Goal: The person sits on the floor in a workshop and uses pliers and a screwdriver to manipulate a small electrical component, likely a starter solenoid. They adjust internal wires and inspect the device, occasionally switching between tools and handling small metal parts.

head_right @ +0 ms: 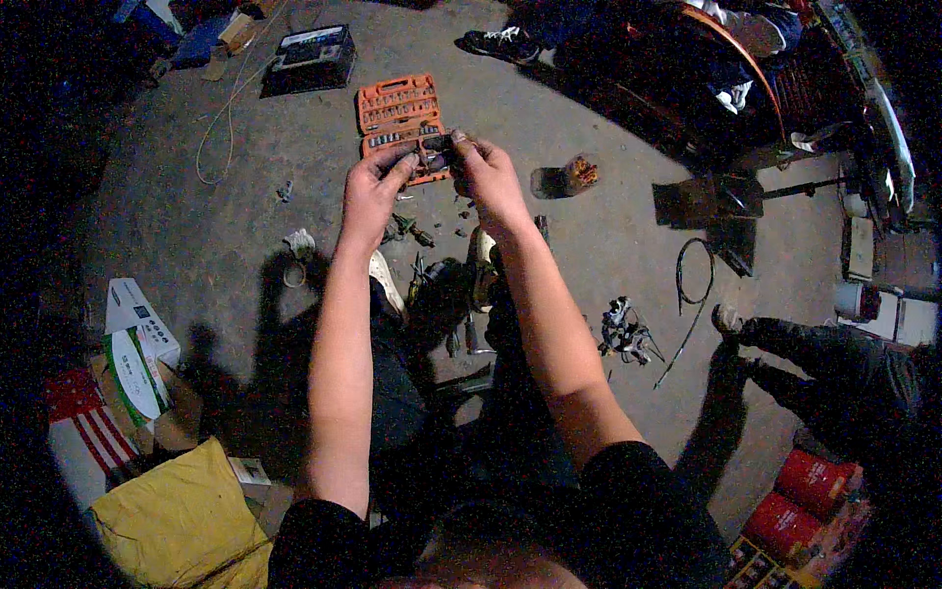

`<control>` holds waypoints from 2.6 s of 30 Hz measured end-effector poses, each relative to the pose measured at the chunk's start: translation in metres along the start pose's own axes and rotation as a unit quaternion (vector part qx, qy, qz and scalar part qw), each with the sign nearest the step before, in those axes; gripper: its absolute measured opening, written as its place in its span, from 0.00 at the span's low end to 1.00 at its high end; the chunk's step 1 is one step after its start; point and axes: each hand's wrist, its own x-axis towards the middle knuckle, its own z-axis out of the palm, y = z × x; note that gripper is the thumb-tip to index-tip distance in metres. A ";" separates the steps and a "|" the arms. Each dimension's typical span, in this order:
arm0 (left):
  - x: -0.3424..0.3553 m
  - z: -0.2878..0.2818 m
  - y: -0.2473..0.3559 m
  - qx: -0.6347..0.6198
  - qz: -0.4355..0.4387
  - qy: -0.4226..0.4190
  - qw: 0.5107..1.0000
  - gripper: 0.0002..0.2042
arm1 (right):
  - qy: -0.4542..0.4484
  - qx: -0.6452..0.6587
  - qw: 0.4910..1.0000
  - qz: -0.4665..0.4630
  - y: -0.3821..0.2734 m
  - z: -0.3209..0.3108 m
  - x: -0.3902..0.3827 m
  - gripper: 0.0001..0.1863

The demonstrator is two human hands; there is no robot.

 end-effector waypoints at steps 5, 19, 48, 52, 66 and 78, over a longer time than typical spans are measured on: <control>-0.005 -0.004 0.014 -0.112 -0.101 -0.043 0.988 0.07 | -0.067 -0.079 0.993 -0.061 -0.003 0.001 0.000 0.13; 0.001 0.019 -0.004 0.066 0.001 -0.068 0.995 0.05 | -0.017 -0.265 0.947 -0.183 -0.028 -0.016 -0.007 0.12; 0.024 0.044 0.010 -0.017 0.055 0.060 0.997 0.11 | 0.077 0.014 0.991 -0.106 -0.012 0.004 0.012 0.14; 0.025 0.052 0.011 -0.044 0.037 0.049 0.997 0.10 | 0.126 -0.068 0.973 -0.179 -0.022 0.004 0.007 0.13; 0.019 0.050 0.016 0.221 0.160 0.147 0.951 0.07 | 0.052 -0.205 0.948 -0.237 -0.014 -0.013 0.012 0.08; 0.016 0.063 0.013 0.252 0.213 -0.086 0.940 0.07 | 0.013 -0.107 0.993 -0.040 -0.012 -0.059 0.033 0.12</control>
